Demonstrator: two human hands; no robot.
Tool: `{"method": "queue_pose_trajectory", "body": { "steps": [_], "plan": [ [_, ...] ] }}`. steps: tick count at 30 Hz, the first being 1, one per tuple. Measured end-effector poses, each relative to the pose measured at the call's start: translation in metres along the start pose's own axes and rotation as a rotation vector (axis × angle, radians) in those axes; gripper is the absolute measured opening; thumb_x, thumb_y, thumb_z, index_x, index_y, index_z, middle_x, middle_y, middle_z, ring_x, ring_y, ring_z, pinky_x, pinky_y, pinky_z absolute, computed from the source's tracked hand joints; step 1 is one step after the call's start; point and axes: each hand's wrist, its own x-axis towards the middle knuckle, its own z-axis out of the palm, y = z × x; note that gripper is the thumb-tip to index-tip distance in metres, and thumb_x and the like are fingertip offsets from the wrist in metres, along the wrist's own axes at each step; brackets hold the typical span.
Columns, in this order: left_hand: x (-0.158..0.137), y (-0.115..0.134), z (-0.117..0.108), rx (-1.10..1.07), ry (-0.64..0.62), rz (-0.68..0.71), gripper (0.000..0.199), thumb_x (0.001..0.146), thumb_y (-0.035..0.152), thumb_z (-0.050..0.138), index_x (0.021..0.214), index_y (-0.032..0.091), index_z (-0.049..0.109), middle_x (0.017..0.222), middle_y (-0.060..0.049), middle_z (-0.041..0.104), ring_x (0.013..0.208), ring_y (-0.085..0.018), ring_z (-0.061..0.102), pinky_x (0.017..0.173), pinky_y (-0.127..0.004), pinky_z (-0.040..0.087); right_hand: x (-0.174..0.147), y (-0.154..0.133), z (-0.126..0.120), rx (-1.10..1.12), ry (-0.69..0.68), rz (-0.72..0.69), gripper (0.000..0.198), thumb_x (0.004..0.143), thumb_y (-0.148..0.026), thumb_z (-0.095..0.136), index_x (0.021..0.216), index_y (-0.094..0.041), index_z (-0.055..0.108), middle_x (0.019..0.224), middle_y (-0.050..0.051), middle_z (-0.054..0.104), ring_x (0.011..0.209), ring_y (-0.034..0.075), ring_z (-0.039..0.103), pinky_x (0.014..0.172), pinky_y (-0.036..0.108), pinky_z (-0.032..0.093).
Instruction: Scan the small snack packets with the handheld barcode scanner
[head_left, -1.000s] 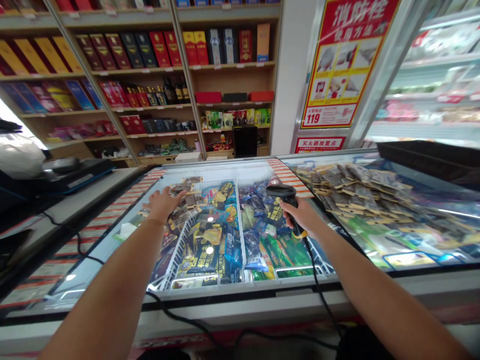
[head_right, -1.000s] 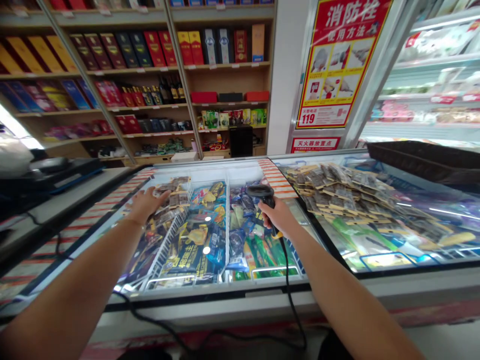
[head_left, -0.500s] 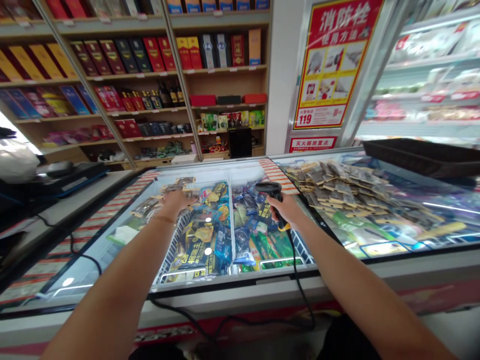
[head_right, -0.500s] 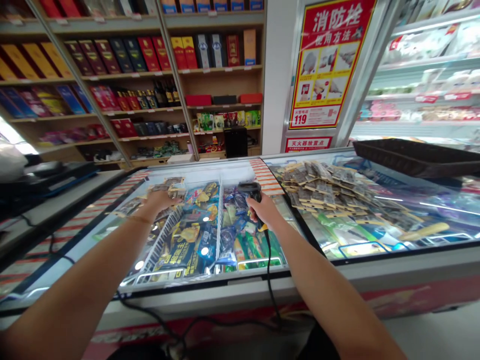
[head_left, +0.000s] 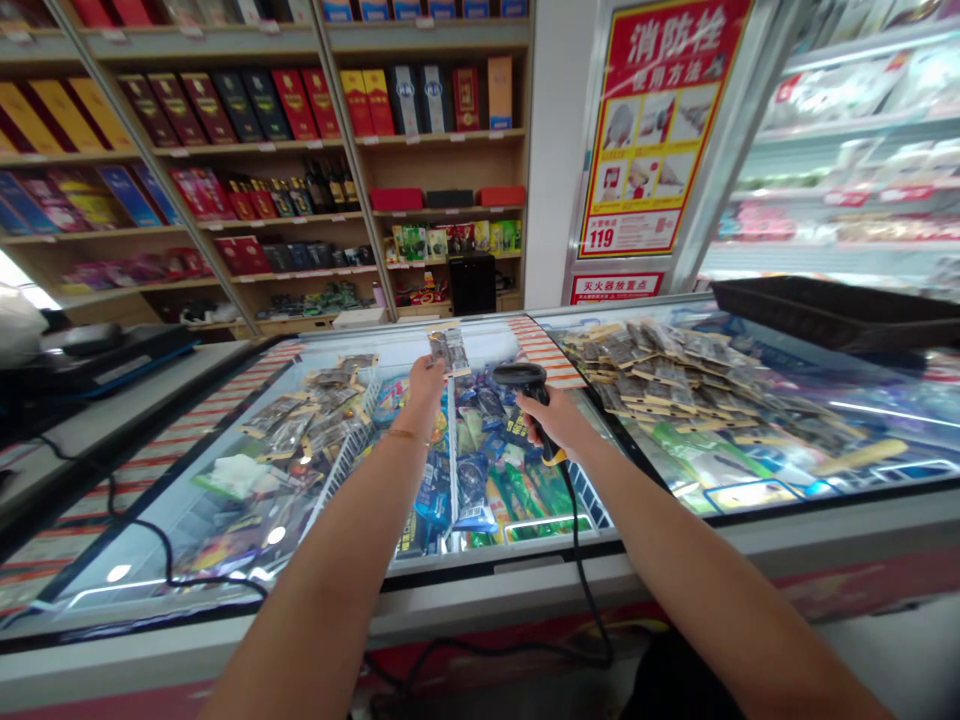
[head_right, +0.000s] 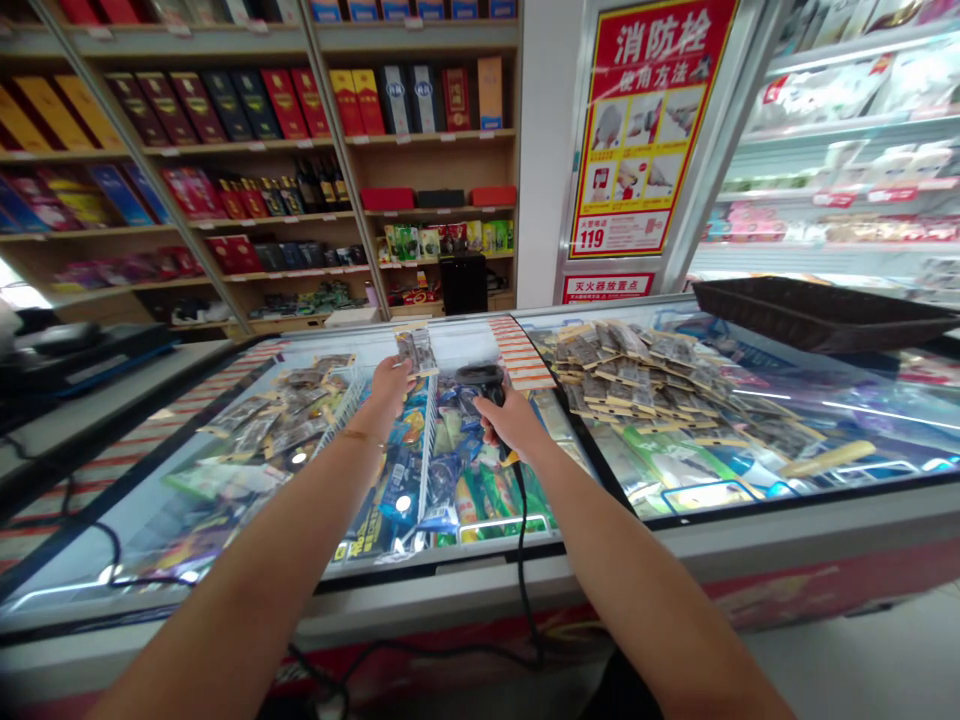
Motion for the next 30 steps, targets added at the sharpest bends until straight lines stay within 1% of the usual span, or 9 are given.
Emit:
{"method": "queue_pose_trajectory", "body": {
  "steps": [2,4,8,12,15,20,25,30],
  "plan": [
    [-0.012,-0.004,0.014,-0.045,-0.031,-0.029,0.012,0.075,0.023,0.07,0.083,0.019,0.062,0.079,-0.004,0.068,0.085,-0.021,0.069,0.077,-0.033,0.056,0.0,0.0,0.0,-0.013,-0.005,-0.007,0.021,0.088,-0.029,0.065,0.081,-0.021,0.048,0.053,-0.007,0.055,0.036,0.01,0.052,0.033,0.021,0.039],
    [-0.02,-0.008,0.02,-0.082,-0.061,-0.046,0.01,0.076,0.019,0.068,0.082,0.019,0.06,0.078,-0.003,0.067,0.082,-0.018,0.068,0.076,-0.031,0.057,0.0,0.001,0.0,-0.037,-0.01,-0.023,0.021,0.088,-0.03,0.066,0.082,-0.021,0.048,0.054,-0.006,0.055,0.035,0.01,0.052,0.033,0.021,0.039],
    [-0.023,-0.017,0.018,-0.19,-0.078,-0.131,0.011,0.078,0.012,0.065,0.081,0.018,0.056,0.073,0.0,0.064,0.075,-0.015,0.067,0.075,-0.032,0.059,-0.002,0.005,0.001,-0.098,-0.02,-0.04,0.025,0.085,-0.036,0.07,0.084,-0.022,0.049,0.056,-0.006,0.056,0.036,0.011,0.053,0.033,0.022,0.039],
    [-0.022,-0.02,0.015,-0.237,-0.083,-0.157,0.011,0.08,0.011,0.065,0.083,0.018,0.056,0.073,0.0,0.063,0.074,-0.015,0.068,0.075,-0.034,0.06,-0.004,0.008,0.003,-0.178,-0.028,-0.067,0.027,0.082,-0.039,0.071,0.085,-0.022,0.051,0.057,-0.006,0.056,0.036,0.011,0.054,0.034,0.022,0.04],
    [-0.024,-0.02,0.016,-0.221,-0.084,-0.163,0.012,0.081,0.011,0.065,0.084,0.019,0.055,0.072,0.0,0.064,0.075,-0.016,0.069,0.074,-0.033,0.061,-0.005,0.008,0.003,-0.22,-0.024,-0.078,0.026,0.082,-0.04,0.071,0.085,-0.021,0.053,0.057,-0.005,0.057,0.036,0.011,0.054,0.034,0.022,0.04],
    [-0.027,-0.019,0.016,-0.192,-0.113,-0.152,0.015,0.082,0.013,0.066,0.083,0.021,0.054,0.07,0.001,0.064,0.073,-0.014,0.069,0.075,-0.031,0.061,-0.006,0.007,0.002,-0.223,-0.011,-0.069,0.029,0.081,-0.041,0.072,0.085,-0.022,0.051,0.057,-0.005,0.058,0.036,0.012,0.054,0.035,0.023,0.041],
    [-0.027,-0.019,0.015,-0.222,-0.12,-0.158,0.013,0.084,0.011,0.063,0.082,0.02,0.054,0.07,0.001,0.064,0.069,-0.014,0.068,0.077,-0.033,0.061,-0.006,0.007,0.002,-0.215,-0.006,-0.063,0.029,0.081,-0.041,0.072,0.085,-0.022,0.051,0.057,-0.004,0.058,0.037,0.012,0.054,0.035,0.023,0.042],
    [-0.025,-0.022,0.016,-0.205,-0.103,-0.152,0.013,0.084,0.012,0.063,0.082,0.021,0.054,0.072,0.001,0.063,0.072,-0.015,0.068,0.075,-0.033,0.061,-0.005,0.009,0.001,-0.228,-0.013,-0.077,0.028,0.082,-0.041,0.071,0.083,-0.023,0.05,0.057,-0.004,0.057,0.037,0.012,0.054,0.035,0.024,0.042]
  ]
}}
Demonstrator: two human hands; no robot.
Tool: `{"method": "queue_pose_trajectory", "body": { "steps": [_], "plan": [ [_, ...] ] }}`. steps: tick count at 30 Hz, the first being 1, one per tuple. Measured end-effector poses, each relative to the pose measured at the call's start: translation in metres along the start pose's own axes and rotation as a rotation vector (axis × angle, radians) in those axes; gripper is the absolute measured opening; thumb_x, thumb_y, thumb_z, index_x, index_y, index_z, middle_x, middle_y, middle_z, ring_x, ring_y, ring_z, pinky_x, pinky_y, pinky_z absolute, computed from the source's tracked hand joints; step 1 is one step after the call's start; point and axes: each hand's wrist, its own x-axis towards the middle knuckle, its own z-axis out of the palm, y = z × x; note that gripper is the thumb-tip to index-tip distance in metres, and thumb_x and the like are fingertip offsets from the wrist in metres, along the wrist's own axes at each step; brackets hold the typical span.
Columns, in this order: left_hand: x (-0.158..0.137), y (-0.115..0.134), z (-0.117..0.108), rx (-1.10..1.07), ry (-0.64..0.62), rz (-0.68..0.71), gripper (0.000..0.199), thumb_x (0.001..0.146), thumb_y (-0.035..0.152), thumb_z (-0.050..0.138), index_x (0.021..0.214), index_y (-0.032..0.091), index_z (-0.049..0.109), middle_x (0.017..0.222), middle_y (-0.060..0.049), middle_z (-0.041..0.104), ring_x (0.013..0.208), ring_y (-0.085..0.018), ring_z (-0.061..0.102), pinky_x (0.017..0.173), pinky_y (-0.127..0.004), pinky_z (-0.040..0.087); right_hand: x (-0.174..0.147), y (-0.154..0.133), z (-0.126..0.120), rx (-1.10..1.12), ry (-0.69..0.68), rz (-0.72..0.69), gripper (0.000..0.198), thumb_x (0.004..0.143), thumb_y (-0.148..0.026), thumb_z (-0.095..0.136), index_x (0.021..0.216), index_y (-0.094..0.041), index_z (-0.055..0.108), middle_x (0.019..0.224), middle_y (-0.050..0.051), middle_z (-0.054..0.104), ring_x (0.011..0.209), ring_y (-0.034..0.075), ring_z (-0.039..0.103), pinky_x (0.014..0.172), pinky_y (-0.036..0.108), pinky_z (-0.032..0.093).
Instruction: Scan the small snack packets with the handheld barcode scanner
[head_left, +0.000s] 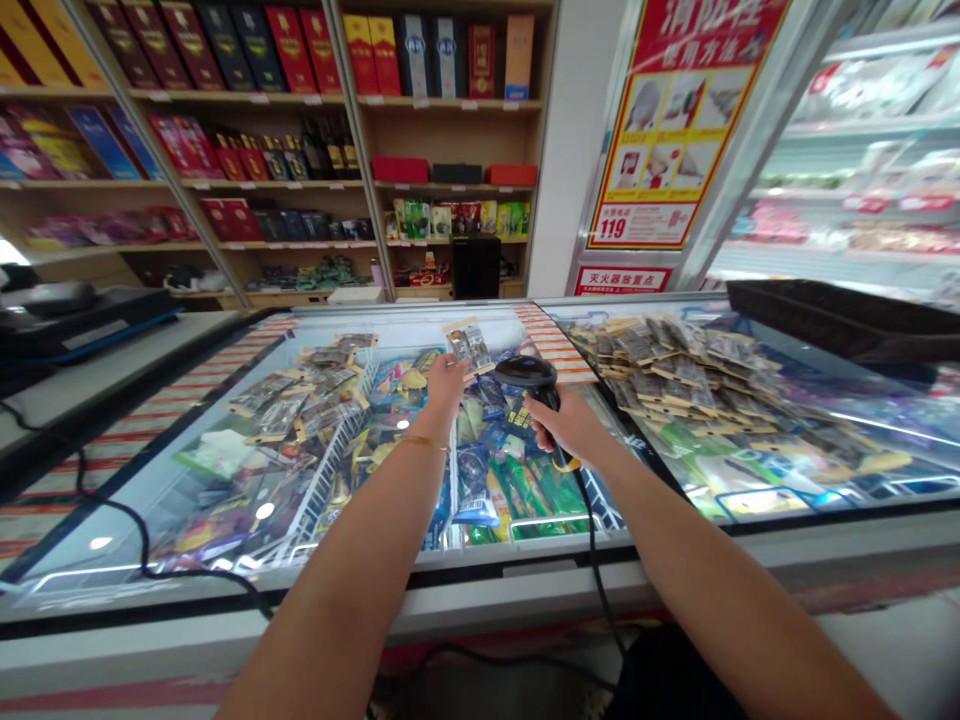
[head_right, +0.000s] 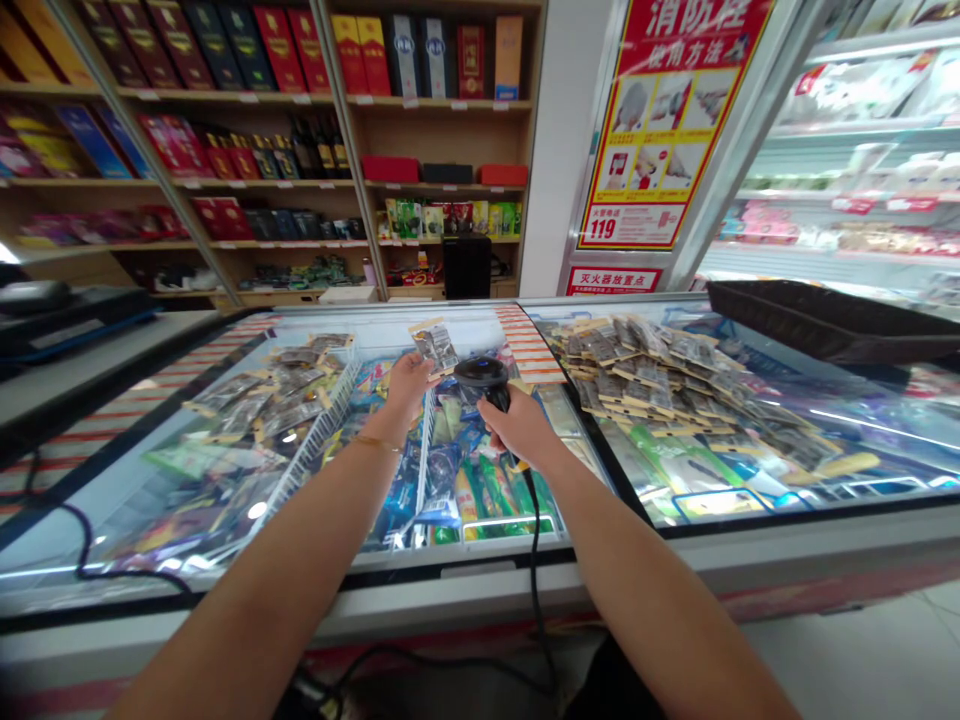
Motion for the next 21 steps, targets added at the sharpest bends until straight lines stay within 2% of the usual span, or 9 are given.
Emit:
{"method": "queue_pose_trajectory", "body": {
  "steps": [7,13,17,21],
  "plan": [
    [0.001,0.001,0.0,-0.007,-0.01,0.001,0.013,0.08,0.013,0.065,0.082,0.02,0.055,0.069,0.001,0.063,0.077,-0.017,0.071,0.079,-0.036,0.062,0.0,-0.002,-0.001,0.005,0.001,0.005,0.025,0.083,-0.039,0.07,0.084,-0.023,0.051,0.058,-0.005,0.058,0.038,0.012,0.056,0.036,0.023,0.042],
    [-0.004,0.005,-0.002,0.012,0.014,0.043,0.015,0.078,0.013,0.068,0.082,0.02,0.055,0.07,0.003,0.06,0.073,-0.013,0.066,0.076,-0.031,0.061,0.002,-0.009,-0.006,0.127,0.046,0.015,0.025,0.082,-0.035,0.069,0.089,-0.023,0.049,0.056,-0.008,0.057,0.036,0.011,0.055,0.034,0.022,0.04],
    [-0.009,0.008,0.003,0.089,-0.029,0.054,0.014,0.078,0.012,0.07,0.081,0.018,0.058,0.072,0.002,0.06,0.07,-0.012,0.063,0.075,-0.031,0.061,-0.001,-0.012,-0.027,0.205,0.113,0.004,0.029,0.081,-0.038,0.071,0.089,-0.023,0.047,0.055,-0.008,0.056,0.037,0.011,0.054,0.034,0.021,0.041],
    [-0.015,0.019,0.034,0.034,-0.018,-0.051,0.023,0.079,0.008,0.072,0.091,0.018,0.055,0.074,0.003,0.059,0.069,-0.011,0.066,0.08,-0.036,0.062,-0.018,-0.018,-0.069,0.221,0.204,0.0,0.032,0.079,-0.038,0.073,0.087,-0.022,0.047,0.055,-0.007,0.057,0.037,0.011,0.053,0.034,0.021,0.041]
  ]
}}
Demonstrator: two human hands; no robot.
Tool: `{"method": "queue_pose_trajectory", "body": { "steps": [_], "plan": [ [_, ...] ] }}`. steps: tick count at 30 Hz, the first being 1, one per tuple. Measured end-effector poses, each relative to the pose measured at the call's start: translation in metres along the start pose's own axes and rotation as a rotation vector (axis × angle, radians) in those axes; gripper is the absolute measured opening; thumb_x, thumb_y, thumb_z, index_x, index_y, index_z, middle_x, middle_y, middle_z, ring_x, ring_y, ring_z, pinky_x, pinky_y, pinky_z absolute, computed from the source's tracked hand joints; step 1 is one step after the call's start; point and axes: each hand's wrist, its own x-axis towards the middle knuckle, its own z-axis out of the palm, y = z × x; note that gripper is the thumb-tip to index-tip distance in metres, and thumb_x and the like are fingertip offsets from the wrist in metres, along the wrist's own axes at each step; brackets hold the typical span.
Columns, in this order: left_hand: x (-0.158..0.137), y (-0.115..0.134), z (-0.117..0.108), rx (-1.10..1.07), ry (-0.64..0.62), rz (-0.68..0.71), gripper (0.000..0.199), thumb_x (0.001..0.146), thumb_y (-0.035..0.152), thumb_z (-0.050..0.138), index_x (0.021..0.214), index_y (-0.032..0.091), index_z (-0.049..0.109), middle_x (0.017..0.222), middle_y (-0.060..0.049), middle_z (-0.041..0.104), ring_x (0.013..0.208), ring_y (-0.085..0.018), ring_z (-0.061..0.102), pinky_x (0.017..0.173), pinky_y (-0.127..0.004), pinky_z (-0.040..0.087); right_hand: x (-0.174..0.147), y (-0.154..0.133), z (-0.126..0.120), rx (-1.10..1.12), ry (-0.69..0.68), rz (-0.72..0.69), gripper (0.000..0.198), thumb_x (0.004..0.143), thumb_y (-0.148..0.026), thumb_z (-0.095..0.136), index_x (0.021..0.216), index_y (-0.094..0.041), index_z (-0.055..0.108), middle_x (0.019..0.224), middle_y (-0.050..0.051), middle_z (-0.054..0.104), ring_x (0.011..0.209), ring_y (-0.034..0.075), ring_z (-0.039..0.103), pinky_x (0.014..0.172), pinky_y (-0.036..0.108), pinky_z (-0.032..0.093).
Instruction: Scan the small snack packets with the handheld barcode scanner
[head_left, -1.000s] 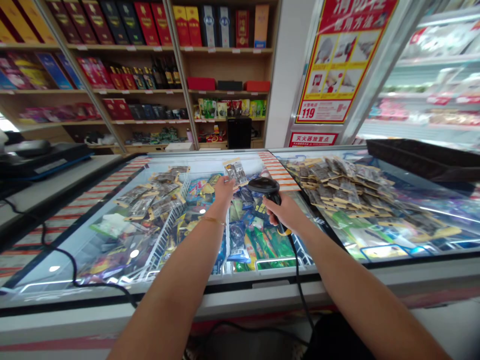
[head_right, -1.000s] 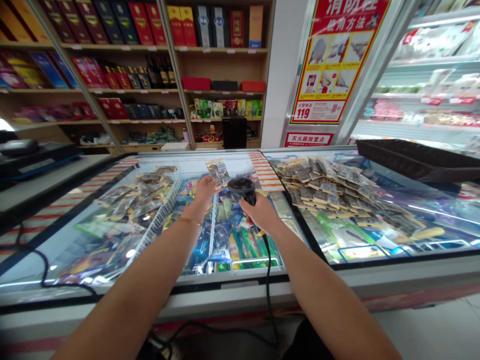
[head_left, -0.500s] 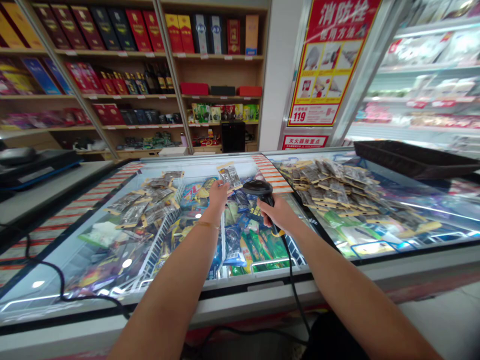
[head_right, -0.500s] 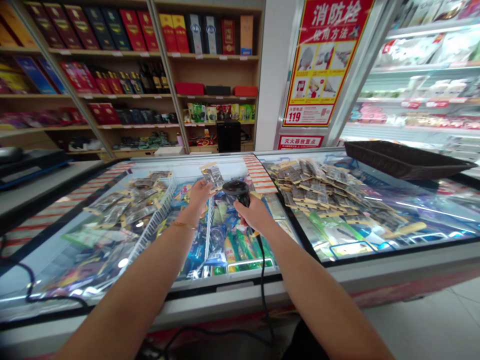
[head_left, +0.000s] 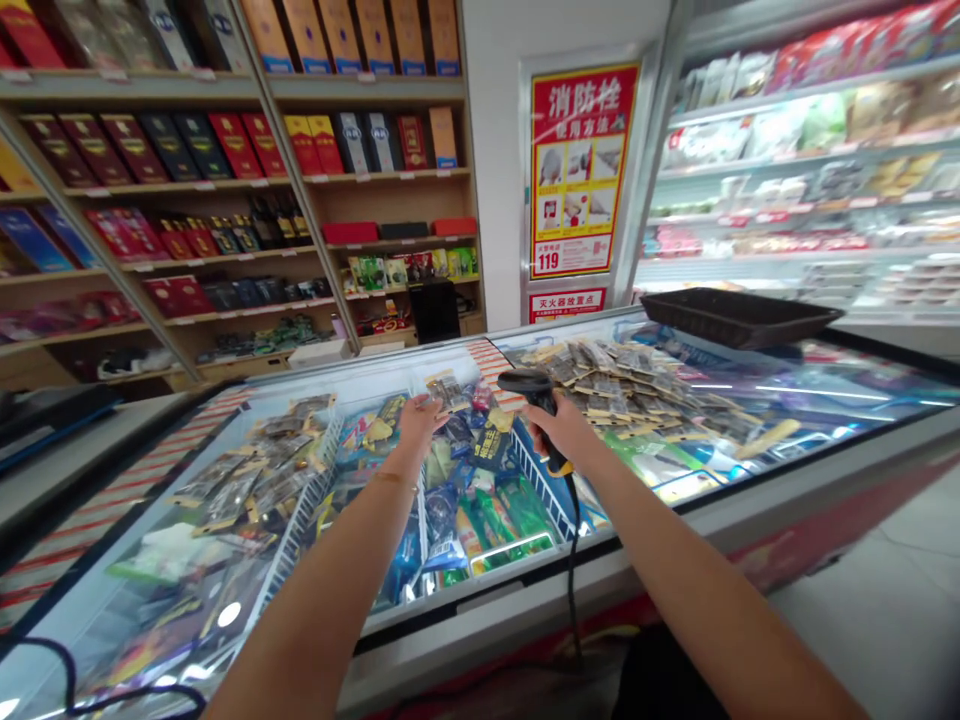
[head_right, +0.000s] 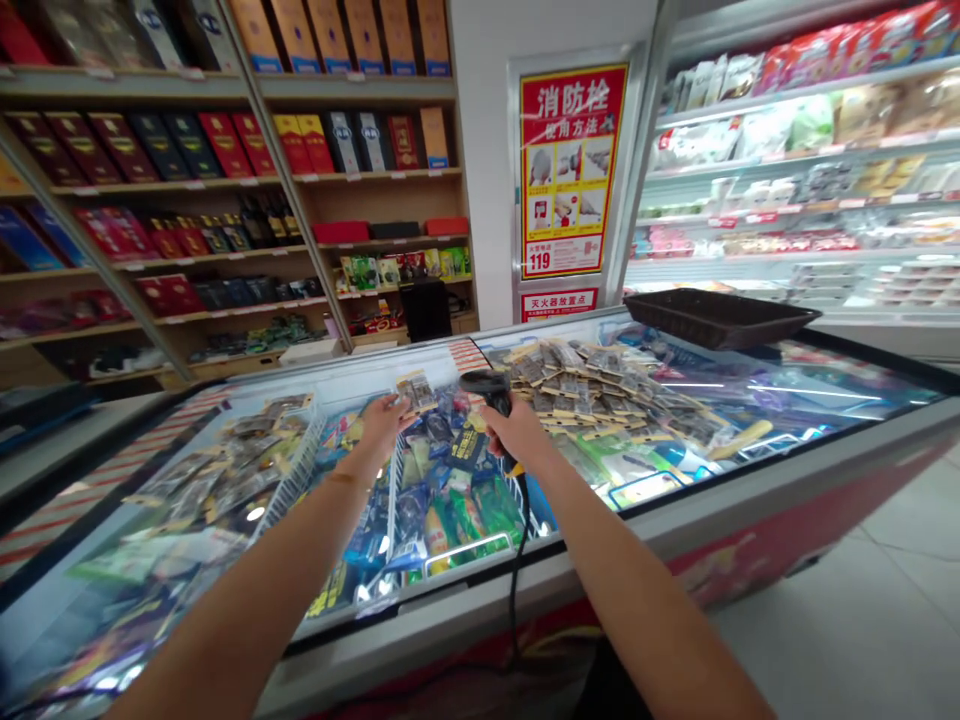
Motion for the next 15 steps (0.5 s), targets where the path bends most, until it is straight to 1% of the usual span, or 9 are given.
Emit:
{"method": "queue_pose_trajectory", "body": {
  "steps": [1,3,4,6,8,10,12,15],
  "plan": [
    [-0.002,0.004,0.013,-0.017,-0.008,-0.007,0.029,0.078,0.007,0.074,0.095,0.019,0.054,0.075,0.003,0.059,0.069,-0.011,0.067,0.08,-0.037,0.062,-0.003,-0.005,-0.013,0.01,0.029,0.003,0.032,0.078,-0.038,0.073,0.086,-0.022,0.047,0.055,-0.007,0.057,0.036,0.011,0.053,0.034,0.021,0.041],
    [-0.009,0.015,0.046,-0.022,-0.073,0.011,0.036,0.076,0.008,0.079,0.1,0.02,0.055,0.077,0.003,0.059,0.069,-0.011,0.067,0.082,-0.038,0.062,-0.011,-0.014,-0.039,0.033,0.089,0.012,0.032,0.078,-0.039,0.074,0.085,-0.022,0.047,0.055,-0.006,0.057,0.036,0.01,0.052,0.034,0.021,0.04],
    [-0.012,0.02,0.065,-0.019,-0.125,0.026,0.036,0.075,0.009,0.081,0.099,0.019,0.056,0.078,0.003,0.06,0.069,-0.011,0.067,0.082,-0.037,0.062,-0.015,-0.019,-0.051,0.044,0.12,0.017,0.033,0.078,-0.039,0.074,0.085,-0.022,0.047,0.055,-0.005,0.057,0.037,0.01,0.052,0.034,0.021,0.04],
    [-0.021,0.031,0.105,-0.021,-0.237,0.048,0.029,0.076,0.011,0.081,0.093,0.017,0.059,0.077,0.001,0.06,0.07,-0.011,0.067,0.083,-0.036,0.061,-0.022,-0.027,-0.073,0.057,0.182,0.023,0.035,0.076,-0.04,0.075,0.085,-0.022,0.047,0.055,-0.005,0.058,0.037,0.011,0.052,0.034,0.021,0.041],
    [-0.032,0.04,0.147,-0.031,-0.32,0.057,0.024,0.077,0.012,0.081,0.089,0.016,0.061,0.077,0.001,0.061,0.072,-0.01,0.067,0.084,-0.035,0.061,-0.028,-0.032,-0.091,0.063,0.248,0.02,0.038,0.074,-0.041,0.077,0.085,-0.022,0.047,0.055,-0.005,0.058,0.038,0.011,0.053,0.034,0.021,0.041],
    [-0.043,0.045,0.185,-0.023,-0.393,0.062,0.024,0.076,0.012,0.081,0.089,0.015,0.062,0.078,0.0,0.062,0.072,-0.01,0.067,0.084,-0.035,0.06,-0.033,-0.035,-0.105,0.072,0.311,0.013,0.039,0.073,-0.041,0.078,0.085,-0.022,0.047,0.054,-0.005,0.058,0.038,0.011,0.053,0.034,0.021,0.041],
    [-0.054,0.045,0.218,-0.001,-0.448,0.066,0.025,0.077,0.012,0.081,0.093,0.015,0.062,0.08,0.0,0.063,0.071,-0.01,0.066,0.082,-0.033,0.06,-0.037,-0.035,-0.115,0.08,0.367,0.005,0.037,0.073,-0.039,0.077,0.086,-0.022,0.047,0.054,-0.006,0.058,0.038,0.011,0.053,0.035,0.021,0.042],
    [-0.069,0.04,0.253,0.07,-0.491,0.078,0.026,0.078,0.014,0.079,0.097,0.016,0.062,0.087,-0.003,0.066,0.072,-0.01,0.066,0.077,-0.029,0.06,-0.041,-0.035,-0.124,0.096,0.427,0.004,0.033,0.074,-0.037,0.075,0.086,-0.021,0.048,0.053,-0.006,0.057,0.038,0.011,0.052,0.035,0.021,0.042]
  ]
}}
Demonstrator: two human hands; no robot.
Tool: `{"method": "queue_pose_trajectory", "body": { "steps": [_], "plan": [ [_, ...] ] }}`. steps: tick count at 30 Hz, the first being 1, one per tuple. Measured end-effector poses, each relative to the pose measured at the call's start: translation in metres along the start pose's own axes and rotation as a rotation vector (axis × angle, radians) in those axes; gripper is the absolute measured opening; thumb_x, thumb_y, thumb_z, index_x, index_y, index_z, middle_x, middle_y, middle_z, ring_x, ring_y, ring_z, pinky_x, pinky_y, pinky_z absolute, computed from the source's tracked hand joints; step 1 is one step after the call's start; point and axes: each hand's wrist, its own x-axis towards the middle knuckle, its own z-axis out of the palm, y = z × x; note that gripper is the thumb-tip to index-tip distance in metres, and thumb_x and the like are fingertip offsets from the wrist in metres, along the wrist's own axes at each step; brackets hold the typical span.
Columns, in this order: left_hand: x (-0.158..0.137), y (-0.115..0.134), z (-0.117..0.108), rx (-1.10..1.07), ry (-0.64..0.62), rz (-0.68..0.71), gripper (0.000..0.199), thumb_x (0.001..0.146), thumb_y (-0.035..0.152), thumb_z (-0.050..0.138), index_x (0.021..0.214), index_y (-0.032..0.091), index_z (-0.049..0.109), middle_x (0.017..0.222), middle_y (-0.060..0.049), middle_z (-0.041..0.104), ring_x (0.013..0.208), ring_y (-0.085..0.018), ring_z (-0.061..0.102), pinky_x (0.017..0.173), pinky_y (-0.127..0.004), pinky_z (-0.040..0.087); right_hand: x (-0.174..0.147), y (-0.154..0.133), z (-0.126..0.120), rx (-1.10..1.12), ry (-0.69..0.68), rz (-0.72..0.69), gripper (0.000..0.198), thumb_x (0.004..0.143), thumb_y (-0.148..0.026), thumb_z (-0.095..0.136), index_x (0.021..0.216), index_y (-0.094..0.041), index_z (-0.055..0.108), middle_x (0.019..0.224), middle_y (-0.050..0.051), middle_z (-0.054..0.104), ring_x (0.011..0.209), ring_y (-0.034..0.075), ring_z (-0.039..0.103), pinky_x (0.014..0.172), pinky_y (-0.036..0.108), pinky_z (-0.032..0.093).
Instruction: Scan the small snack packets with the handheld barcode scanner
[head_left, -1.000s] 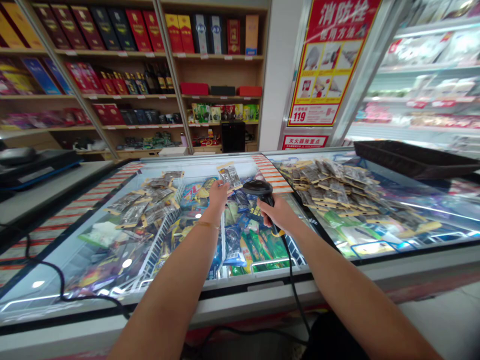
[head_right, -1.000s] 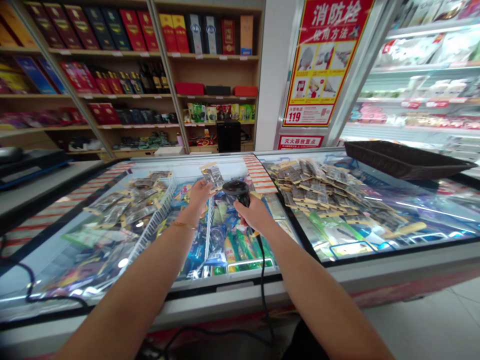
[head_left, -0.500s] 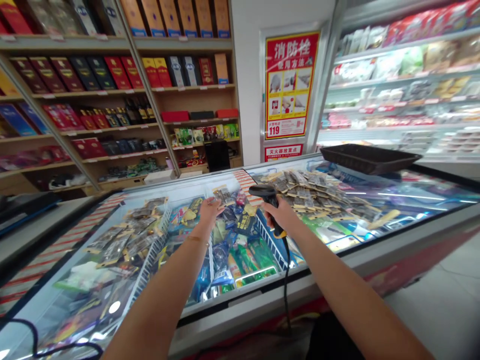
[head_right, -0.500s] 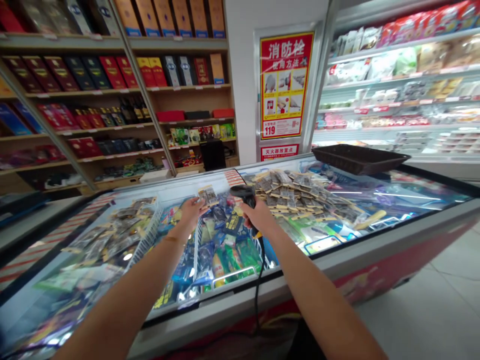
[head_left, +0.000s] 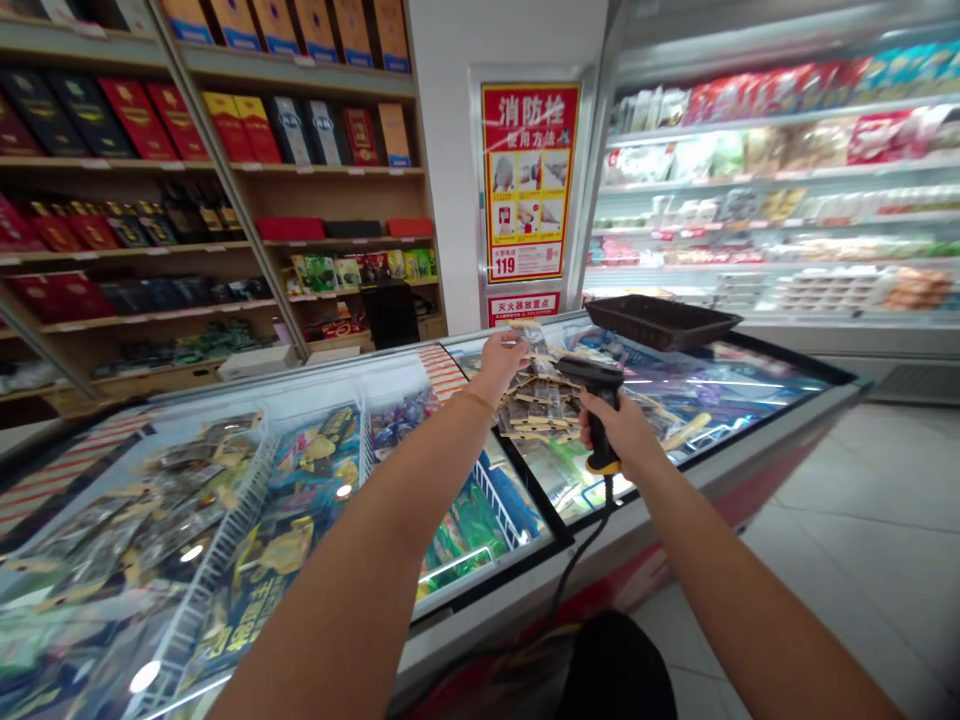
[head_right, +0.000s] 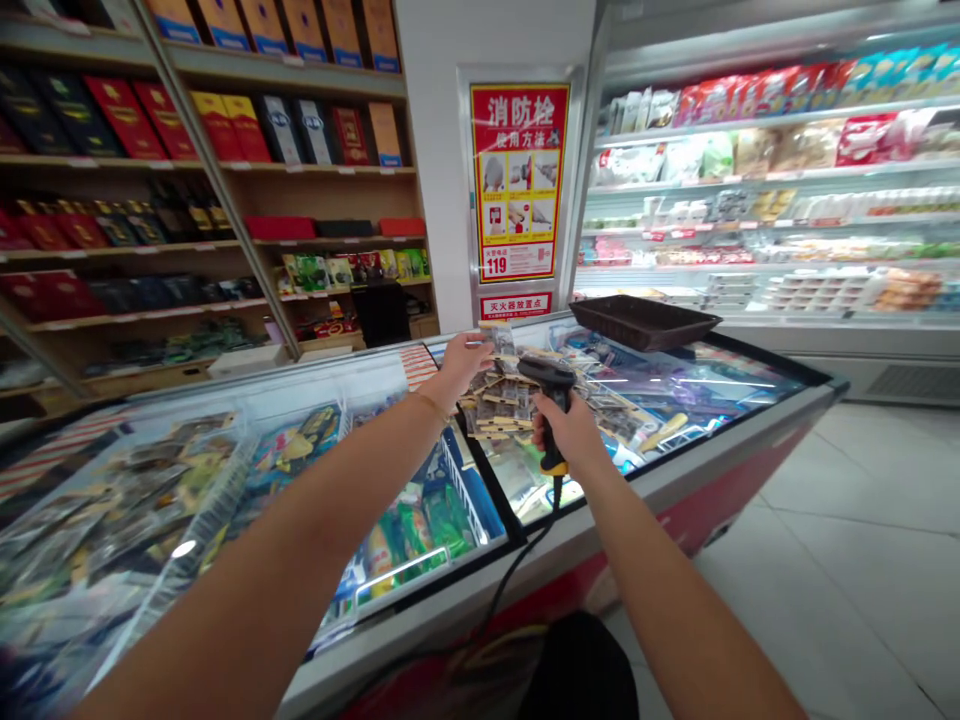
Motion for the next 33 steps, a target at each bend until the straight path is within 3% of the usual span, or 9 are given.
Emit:
{"method": "queue_pose_trajectory", "body": {
  "steps": [3,5,10,14,20,25,27,29,33],
  "plan": [
    [0.0,-0.006,0.016,0.112,-0.033,0.017,0.031,0.076,0.019,0.081,0.102,0.015,0.064,0.095,-0.007,0.07,0.076,-0.015,0.068,0.072,-0.028,0.059,0.001,0.001,-0.004,0.016,0.022,0.007,0.032,0.075,-0.036,0.075,0.085,-0.022,0.048,0.054,-0.006,0.057,0.038,0.011,0.052,0.035,0.021,0.042],
    [0.0,-0.01,0.015,0.174,-0.057,0.055,0.031,0.078,0.021,0.078,0.105,0.015,0.065,0.101,-0.011,0.072,0.082,-0.018,0.07,0.07,-0.029,0.059,0.003,0.003,-0.002,0.015,0.02,0.006,0.033,0.075,-0.037,0.076,0.085,-0.022,0.049,0.054,-0.006,0.057,0.038,0.011,0.052,0.035,0.022,0.042],
    [0.005,-0.019,-0.032,0.288,0.01,0.166,0.02,0.081,0.017,0.068,0.102,0.016,0.068,0.109,-0.011,0.073,0.094,-0.022,0.07,0.075,-0.032,0.058,0.006,0.011,0.019,-0.005,-0.038,0.001,0.034,0.076,-0.038,0.077,0.084,-0.022,0.048,0.054,-0.005,0.057,0.037,0.011,0.052,0.034,0.022,0.042],
    [0.005,-0.027,-0.108,0.418,0.168,0.221,0.013,0.082,0.014,0.064,0.094,0.017,0.068,0.101,-0.009,0.074,0.096,-0.021,0.07,0.087,-0.035,0.056,0.001,0.018,0.055,-0.006,-0.105,0.021,0.032,0.079,-0.036,0.076,0.085,-0.022,0.048,0.053,-0.006,0.056,0.036,0.011,0.052,0.033,0.022,0.041],
    [-0.026,-0.033,-0.255,0.828,0.321,0.156,0.021,0.085,0.017,0.059,0.104,0.016,0.068,0.111,-0.011,0.074,0.106,-0.023,0.069,0.097,-0.035,0.051,-0.01,0.031,0.128,-0.01,-0.274,0.075,0.027,0.083,-0.03,0.072,0.085,-0.022,0.047,0.051,-0.006,0.056,0.034,0.011,0.05,0.032,0.021,0.038],
    [-0.062,-0.013,-0.37,1.27,0.404,-0.094,0.039,0.082,0.029,0.064,0.118,0.015,0.067,0.123,-0.018,0.07,0.115,-0.03,0.066,0.098,-0.037,0.05,-0.021,0.047,0.185,-0.008,-0.434,0.121,0.026,0.083,-0.03,0.072,0.083,-0.022,0.047,0.052,-0.005,0.056,0.035,0.011,0.051,0.032,0.021,0.038],
    [-0.076,0.003,-0.409,1.434,0.303,-0.227,0.041,0.073,0.035,0.072,0.108,0.014,0.071,0.117,-0.019,0.072,0.116,-0.035,0.066,0.097,-0.039,0.05,-0.025,0.056,0.199,-0.003,-0.46,0.125,0.024,0.084,-0.03,0.07,0.084,-0.021,0.048,0.052,-0.006,0.056,0.035,0.011,0.052,0.033,0.021,0.039],
    [-0.091,0.02,-0.441,1.554,0.107,-0.335,0.046,0.059,0.038,0.083,0.097,0.014,0.074,0.11,-0.019,0.075,0.113,-0.04,0.067,0.097,-0.041,0.05,-0.029,0.065,0.207,-0.014,-0.476,0.136,0.024,0.083,-0.029,0.07,0.084,-0.022,0.047,0.051,-0.006,0.056,0.035,0.011,0.052,0.033,0.021,0.038],
    [-0.123,0.04,-0.474,1.675,-0.129,-0.48,0.054,0.041,0.034,0.09,0.091,0.017,0.077,0.106,-0.019,0.076,0.107,-0.043,0.069,0.095,-0.046,0.051,-0.031,0.082,0.206,-0.057,-0.514,0.169,0.029,0.079,-0.032,0.073,0.086,-0.023,0.047,0.05,-0.008,0.055,0.035,0.011,0.051,0.033,0.021,0.038]
  ]
}}
